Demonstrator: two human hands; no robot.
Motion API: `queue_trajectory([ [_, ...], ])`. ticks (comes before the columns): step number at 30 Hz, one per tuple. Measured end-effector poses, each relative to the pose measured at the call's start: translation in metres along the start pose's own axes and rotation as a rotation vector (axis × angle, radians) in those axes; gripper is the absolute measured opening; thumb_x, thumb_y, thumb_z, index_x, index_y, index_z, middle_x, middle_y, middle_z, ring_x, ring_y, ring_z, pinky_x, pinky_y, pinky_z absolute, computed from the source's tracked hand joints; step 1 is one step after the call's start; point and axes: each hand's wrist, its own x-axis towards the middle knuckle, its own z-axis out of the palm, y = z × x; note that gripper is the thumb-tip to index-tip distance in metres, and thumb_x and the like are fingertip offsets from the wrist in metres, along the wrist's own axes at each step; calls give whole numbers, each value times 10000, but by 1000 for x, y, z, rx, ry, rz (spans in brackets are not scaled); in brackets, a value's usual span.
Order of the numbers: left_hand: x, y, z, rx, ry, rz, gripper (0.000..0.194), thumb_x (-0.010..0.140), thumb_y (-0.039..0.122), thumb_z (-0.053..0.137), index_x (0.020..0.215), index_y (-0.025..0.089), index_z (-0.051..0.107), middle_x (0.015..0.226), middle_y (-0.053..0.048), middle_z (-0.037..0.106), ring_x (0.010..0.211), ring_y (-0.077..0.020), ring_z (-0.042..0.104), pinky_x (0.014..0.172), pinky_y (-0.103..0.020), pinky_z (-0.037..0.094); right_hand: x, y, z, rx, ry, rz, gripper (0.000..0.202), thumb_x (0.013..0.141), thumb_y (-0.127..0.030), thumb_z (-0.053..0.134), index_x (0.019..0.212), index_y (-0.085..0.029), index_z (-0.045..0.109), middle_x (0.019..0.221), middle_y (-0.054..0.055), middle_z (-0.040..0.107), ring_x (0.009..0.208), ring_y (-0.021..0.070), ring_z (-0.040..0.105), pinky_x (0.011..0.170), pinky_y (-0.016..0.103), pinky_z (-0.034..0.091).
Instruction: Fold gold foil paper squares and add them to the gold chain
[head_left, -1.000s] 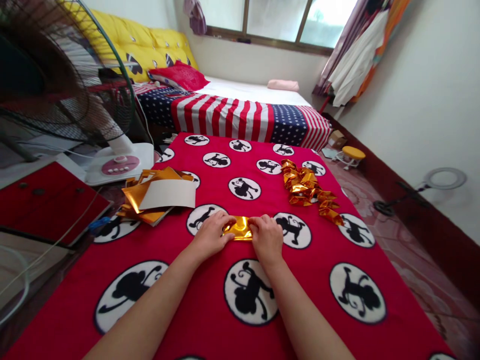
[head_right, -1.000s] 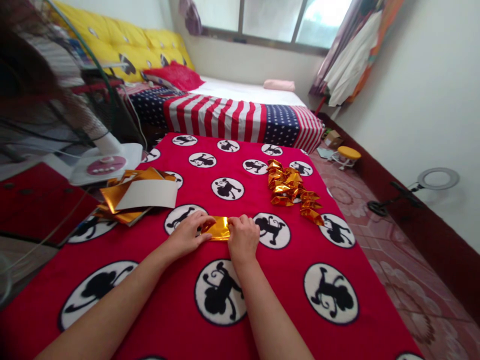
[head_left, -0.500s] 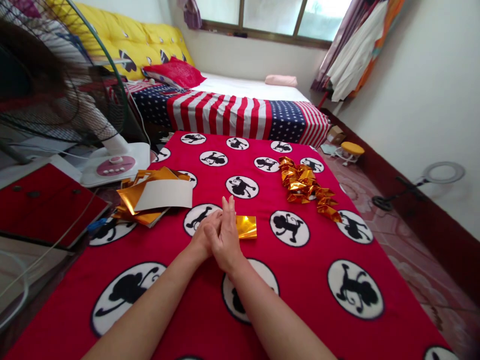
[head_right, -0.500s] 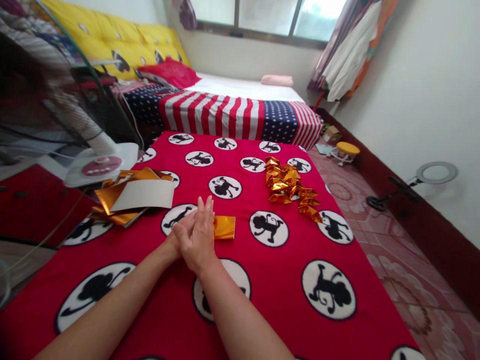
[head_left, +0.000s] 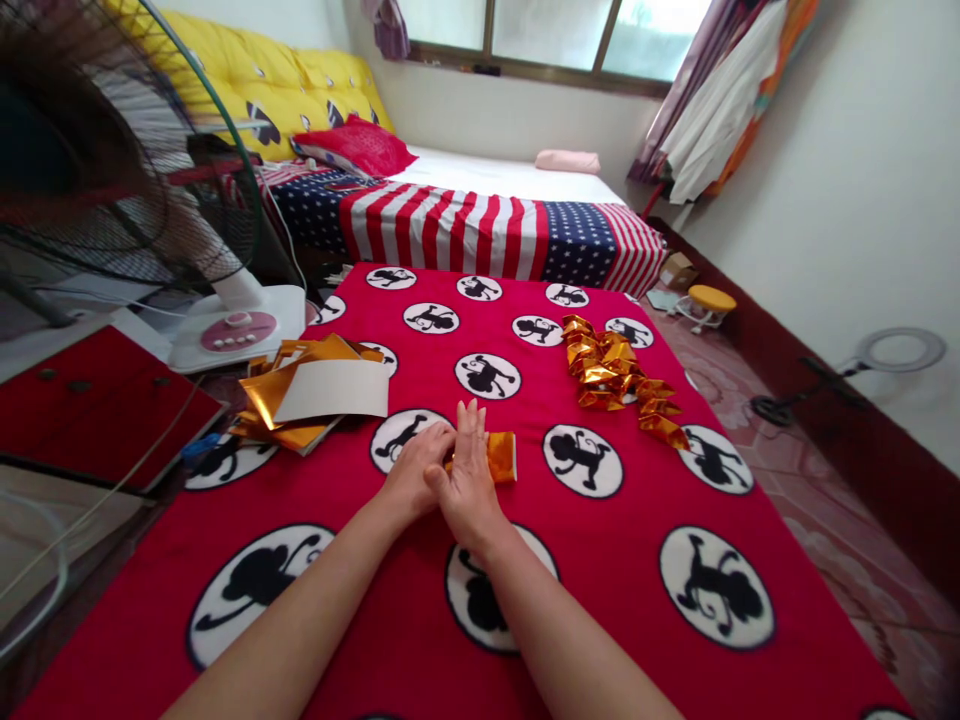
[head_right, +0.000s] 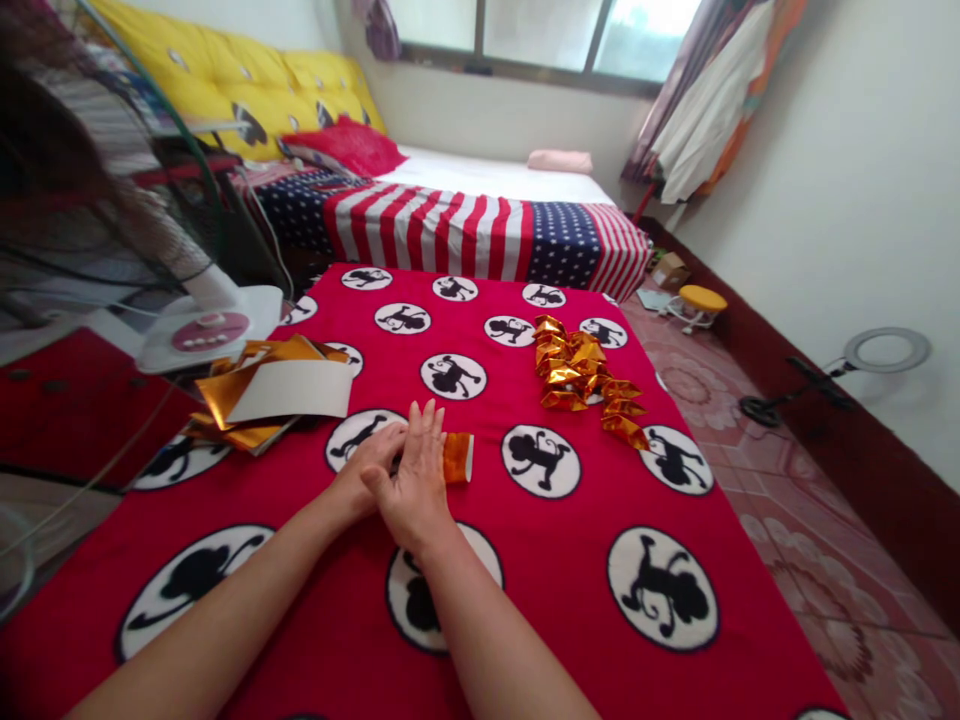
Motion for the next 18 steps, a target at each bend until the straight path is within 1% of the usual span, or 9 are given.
queue_trajectory([
  [2, 0, -3, 0, -40, -58, 54, 188, 785, 219, 575, 959, 197, 643, 960, -53, 618, 885, -203, 559, 822, -316, 452, -3, 5, -4, -31, -20, -8, 915, 901, -691, 366, 1557, -168, 0, 1623, 152, 46, 1494, 287, -21, 1162, 538, 193],
  [3, 0, -4, 0, -48, -65, 62, 216, 776, 211, 573, 981, 198, 640, 967, -54, 610, 897, -206, 556, 832, -326, 452, -5, 7, -6, -47, -33, -13, 912, 903, -691, 358, 1557, -163, 5, 1623, 151, 46, 1494, 284, -24, 1164, 538, 191],
  [7, -1, 0, -3, -69, -56, 62, 273, 765, 183, 594, 1032, 210, 642, 978, -48, 608, 917, -200, 559, 834, -322, 455, -11, 18, -15, -125, -81, -25, 886, 920, -665, 336, 1556, -144, 9, 1622, 146, 57, 1495, 269, -22, 1170, 542, 179],
  [9, -2, 3, -5, -70, -47, 67, 274, 763, 179, 615, 1033, 211, 643, 977, -45, 613, 916, -196, 565, 820, -312, 458, -15, 23, -22, -174, -116, -18, 884, 927, -645, 337, 1552, -104, 25, 1618, 158, 55, 1495, 261, -26, 1180, 535, 155],
  [12, -3, 6, -5, -52, -26, 68, 275, 754, 175, 644, 1027, 208, 641, 989, -45, 618, 924, -199, 568, 827, -313, 461, -20, 29, -37, -274, -208, 4, 880, 931, -625, 355, 1539, -41, 102, 1610, 175, 58, 1495, 251, -24, 1198, 500, 113],
  [13, -4, 6, -5, -48, -21, 70, 277, 756, 177, 648, 1031, 207, 639, 997, -47, 619, 931, -201, 569, 838, -317, 462, -22, 31, -43, -313, -242, 8, 873, 926, -623, 375, 1538, -48, 135, 1609, 169, 67, 1495, 251, -10, 1201, 494, 107],
  [15, -5, 4, -4, -51, -17, 77, 281, 765, 182, 650, 1045, 209, 635, 1018, -49, 622, 951, -205, 570, 864, -327, 461, -27, 34, -53, -387, -299, -10, 872, 898, -626, 444, 1540, -97, 179, 1610, 142, 86, 1496, 256, 21, 1200, 501, 99],
  [18, -6, 4, -8, -57, -36, 80, 287, 780, 184, 645, 1064, 218, 635, 1041, -50, 626, 979, -208, 574, 890, -338, 461, -31, 35, -63, -468, -314, -21, 891, 870, -608, 507, 1543, -122, 182, 1609, 124, 90, 1496, 265, 36, 1195, 512, 95],
])
